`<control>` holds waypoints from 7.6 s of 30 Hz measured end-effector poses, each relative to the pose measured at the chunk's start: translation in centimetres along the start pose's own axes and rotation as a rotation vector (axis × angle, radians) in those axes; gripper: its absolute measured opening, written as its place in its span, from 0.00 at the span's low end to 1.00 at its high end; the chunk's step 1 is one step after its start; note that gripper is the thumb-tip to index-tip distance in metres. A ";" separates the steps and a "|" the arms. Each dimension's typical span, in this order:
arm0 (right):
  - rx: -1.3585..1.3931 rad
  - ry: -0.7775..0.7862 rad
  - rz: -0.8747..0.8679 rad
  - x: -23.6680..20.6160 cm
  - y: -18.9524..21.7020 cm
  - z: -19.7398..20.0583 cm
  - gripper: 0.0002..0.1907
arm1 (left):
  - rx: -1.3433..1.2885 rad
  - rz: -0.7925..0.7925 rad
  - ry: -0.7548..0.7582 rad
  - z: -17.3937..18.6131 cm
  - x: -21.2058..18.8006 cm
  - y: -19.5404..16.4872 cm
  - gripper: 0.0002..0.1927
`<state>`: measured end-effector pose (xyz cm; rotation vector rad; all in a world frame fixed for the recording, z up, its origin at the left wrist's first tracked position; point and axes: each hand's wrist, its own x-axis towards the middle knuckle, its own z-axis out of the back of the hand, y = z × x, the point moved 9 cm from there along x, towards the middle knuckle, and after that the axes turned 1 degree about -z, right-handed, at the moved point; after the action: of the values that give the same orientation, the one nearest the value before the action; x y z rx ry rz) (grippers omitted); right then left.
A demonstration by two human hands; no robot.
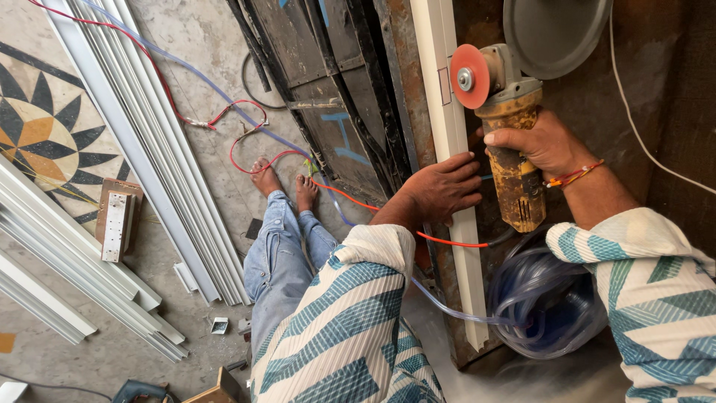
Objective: The person uses an angle grinder to cut rectangular slots into a long white metal profile. After cutting, they lift the profile to inspect the cutouts and use a pencil to mark or clean the edges.
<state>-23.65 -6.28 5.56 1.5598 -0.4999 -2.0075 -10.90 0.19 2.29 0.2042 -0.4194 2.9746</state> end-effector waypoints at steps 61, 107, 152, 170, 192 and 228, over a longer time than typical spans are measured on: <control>0.004 -0.005 -0.022 0.5 0.3 -0.2 0.21 | 0.014 0.017 0.009 0.1 0.1 0.1 0.44; 0.025 -0.002 -0.011 -1.6 2.3 2.7 0.15 | -0.101 0.026 -0.135 6.8 -1.0 1.9 0.38; -0.020 0.029 -0.003 -0.9 1.8 2.4 0.17 | -0.035 0.024 -0.072 7.8 -0.2 1.9 0.42; -0.025 0.015 -0.002 -0.8 1.5 2.7 0.18 | -0.023 0.024 -0.072 8.0 0.0 1.8 0.43; -0.028 0.003 -0.027 -0.8 1.3 2.8 0.19 | -0.018 0.016 -0.046 5.2 0.6 0.9 0.43; 1.017 -0.126 0.199 -28.3 -6.3 2.1 0.31 | 0.000 0.133 -0.124 11.6 5.2 -6.1 0.20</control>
<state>-21.72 16.16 23.98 1.7806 -1.8510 -1.7598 -13.80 3.25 15.72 0.3770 -0.4646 3.1026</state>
